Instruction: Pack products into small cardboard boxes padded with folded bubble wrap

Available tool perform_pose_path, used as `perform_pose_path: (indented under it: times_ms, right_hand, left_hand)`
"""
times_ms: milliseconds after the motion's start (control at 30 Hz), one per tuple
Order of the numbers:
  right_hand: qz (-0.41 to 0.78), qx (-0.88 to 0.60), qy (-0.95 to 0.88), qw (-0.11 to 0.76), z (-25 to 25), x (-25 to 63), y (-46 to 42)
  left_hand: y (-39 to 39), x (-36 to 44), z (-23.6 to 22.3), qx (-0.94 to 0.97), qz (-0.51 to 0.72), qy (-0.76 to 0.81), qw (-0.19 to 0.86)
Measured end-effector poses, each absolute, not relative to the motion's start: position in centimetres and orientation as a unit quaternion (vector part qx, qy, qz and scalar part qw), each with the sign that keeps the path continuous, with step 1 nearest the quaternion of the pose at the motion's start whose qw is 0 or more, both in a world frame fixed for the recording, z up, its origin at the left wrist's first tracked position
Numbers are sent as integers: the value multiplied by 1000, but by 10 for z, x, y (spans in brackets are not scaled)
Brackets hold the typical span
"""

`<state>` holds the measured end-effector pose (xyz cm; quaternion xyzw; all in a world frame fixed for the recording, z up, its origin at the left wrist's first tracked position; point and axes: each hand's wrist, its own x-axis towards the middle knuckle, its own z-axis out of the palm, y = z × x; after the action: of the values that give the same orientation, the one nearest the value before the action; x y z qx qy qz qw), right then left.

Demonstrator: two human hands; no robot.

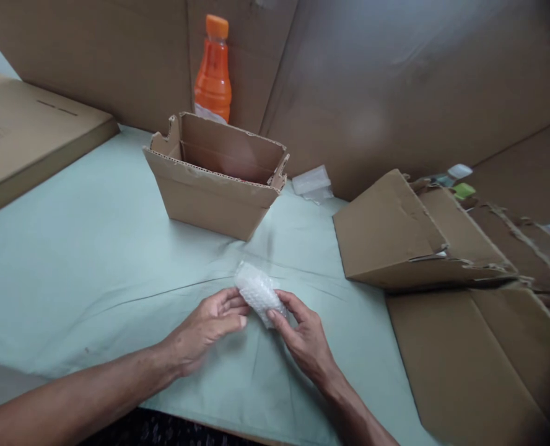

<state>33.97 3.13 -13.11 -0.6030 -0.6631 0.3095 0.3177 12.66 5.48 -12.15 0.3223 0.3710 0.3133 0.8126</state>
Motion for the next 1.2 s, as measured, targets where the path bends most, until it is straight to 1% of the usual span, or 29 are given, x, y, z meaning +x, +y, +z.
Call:
perform_pose_path:
  times_ms: [67, 167, 233, 333, 367, 500, 600, 667, 800, 900, 1067, 1200]
  right_hand:
    - [362, -584, -645, 333, -126, 333, 28]
    - [408, -551, -643, 341, -122, 325, 23]
    - [374, -542, -674, 335, -122, 324, 21]
    - [269, -542, -726, 326, -120, 330, 21]
    - [252, -543, -731, 327, -118, 333, 22]
    - [280, -524, -733, 331, -107, 341, 27]
    - [303, -485, -749, 335, -105, 334, 32]
    - [308, -474, -745, 353, -108, 327, 36]
    - [303, -488, -726, 379, -110, 322, 38]
    - [281, -499, -740, 353, -108, 326, 36]
    - [277, -513, -770, 260, -105, 331, 38]
    - [288, -503, -792, 191, -91, 332, 42]
  left_hand:
    - [52, 135, -124, 340, 346, 349, 802]
    - [48, 141, -129, 361, 366, 379, 770]
    - [46, 141, -130, 382, 372, 401, 744]
    - [47, 136, -126, 434, 388, 414, 700]
    - [47, 134, -123, 461, 391, 420, 677]
    - [47, 129, -116, 581, 382, 434, 574]
    - [46, 131, -118, 639, 371, 423, 525]
    - [46, 132, -122, 653, 353, 430, 514]
    - [51, 128, -127, 664, 280, 437, 538]
    - [54, 123, -129, 691, 264, 420, 527]
    - [56, 121, -136, 726, 215, 432, 489]
    - [57, 117, -134, 740, 200, 430, 478]
